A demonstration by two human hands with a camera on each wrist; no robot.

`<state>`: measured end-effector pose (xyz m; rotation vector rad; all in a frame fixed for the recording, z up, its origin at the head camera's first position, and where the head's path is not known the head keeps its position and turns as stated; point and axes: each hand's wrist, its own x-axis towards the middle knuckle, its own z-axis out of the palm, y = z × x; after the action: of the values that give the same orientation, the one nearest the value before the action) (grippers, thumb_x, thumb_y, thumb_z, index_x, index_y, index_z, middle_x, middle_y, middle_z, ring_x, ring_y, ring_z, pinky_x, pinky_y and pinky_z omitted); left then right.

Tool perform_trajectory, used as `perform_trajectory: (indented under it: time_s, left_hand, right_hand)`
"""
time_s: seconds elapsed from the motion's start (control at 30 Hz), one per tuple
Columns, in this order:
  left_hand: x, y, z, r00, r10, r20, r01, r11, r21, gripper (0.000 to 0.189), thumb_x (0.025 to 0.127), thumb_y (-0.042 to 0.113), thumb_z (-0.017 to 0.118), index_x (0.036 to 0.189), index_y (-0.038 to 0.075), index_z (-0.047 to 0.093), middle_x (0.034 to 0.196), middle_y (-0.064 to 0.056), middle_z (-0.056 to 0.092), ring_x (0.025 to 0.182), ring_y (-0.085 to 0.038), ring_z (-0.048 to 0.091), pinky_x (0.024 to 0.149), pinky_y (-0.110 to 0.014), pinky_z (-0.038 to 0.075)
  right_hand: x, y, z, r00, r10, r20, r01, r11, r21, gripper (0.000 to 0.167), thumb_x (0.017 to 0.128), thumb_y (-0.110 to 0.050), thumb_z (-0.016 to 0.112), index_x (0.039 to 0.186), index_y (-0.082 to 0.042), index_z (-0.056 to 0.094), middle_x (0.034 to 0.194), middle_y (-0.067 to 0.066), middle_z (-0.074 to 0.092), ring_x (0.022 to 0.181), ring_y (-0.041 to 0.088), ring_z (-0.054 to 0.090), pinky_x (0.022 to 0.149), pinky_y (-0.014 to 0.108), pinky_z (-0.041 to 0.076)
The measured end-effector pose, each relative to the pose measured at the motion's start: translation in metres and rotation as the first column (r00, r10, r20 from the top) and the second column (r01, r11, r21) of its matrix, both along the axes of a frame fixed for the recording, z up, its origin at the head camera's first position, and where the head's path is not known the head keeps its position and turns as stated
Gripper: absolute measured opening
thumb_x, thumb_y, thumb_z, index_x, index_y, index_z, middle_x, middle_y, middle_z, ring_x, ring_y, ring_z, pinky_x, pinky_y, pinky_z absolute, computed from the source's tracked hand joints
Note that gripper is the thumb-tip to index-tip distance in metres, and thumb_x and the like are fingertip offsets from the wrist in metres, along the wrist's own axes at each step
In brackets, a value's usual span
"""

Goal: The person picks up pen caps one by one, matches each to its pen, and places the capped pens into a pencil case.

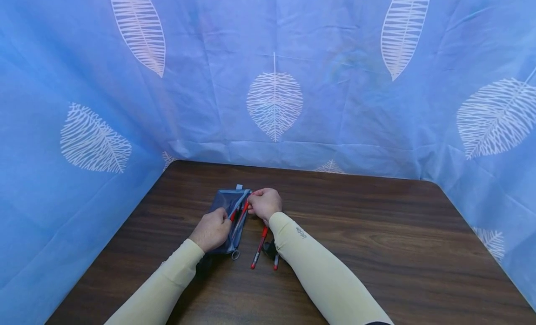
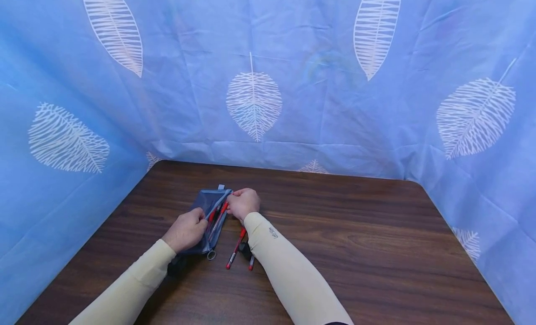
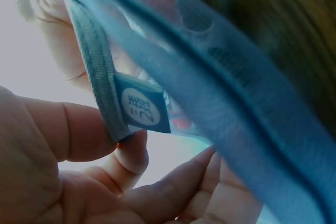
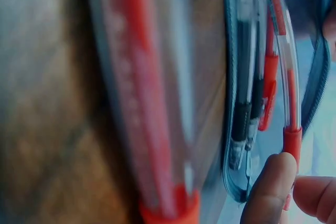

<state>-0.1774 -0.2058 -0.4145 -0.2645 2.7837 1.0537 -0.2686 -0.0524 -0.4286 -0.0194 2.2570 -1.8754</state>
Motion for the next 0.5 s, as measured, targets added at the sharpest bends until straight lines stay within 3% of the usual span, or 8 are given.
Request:
perform_trajectory:
  time_s: [0.33, 0.5]
  left_hand:
    - [0.000, 0.000, 0.000, 1.000, 0.008, 0.007, -0.008, 1.000, 0.008, 0.018, 0.102, 0.025, 0.047, 0.102, 0.010, 0.056, 0.081, -0.008, 0.058, 0.064, -0.021, 0.056, 0.052, -0.031, 0.047]
    - [0.000, 0.000, 0.001, 1.000, 0.002, -0.012, -0.002, 1.000, -0.004, 0.017, 0.102, 0.025, 0.047, 0.100, 0.010, 0.056, 0.080, -0.009, 0.057, 0.065, -0.021, 0.056, 0.053, -0.031, 0.047]
  right_hand:
    - [0.000, -0.013, -0.007, 0.997, 0.046, 0.070, -0.049, 0.998, 0.045, 0.015, 0.089, -0.006, 0.071, 0.103, 0.000, 0.066, 0.080, 0.011, 0.072, 0.062, 0.016, 0.070, 0.060, 0.029, 0.058]
    - [0.006, -0.012, -0.005, 0.990, 0.138, 0.021, -0.140, 0.975, 0.173, 0.015, 0.086, -0.008, 0.076, 0.099, -0.004, 0.070, 0.078, 0.005, 0.072, 0.063, 0.017, 0.069, 0.059, 0.029, 0.057]
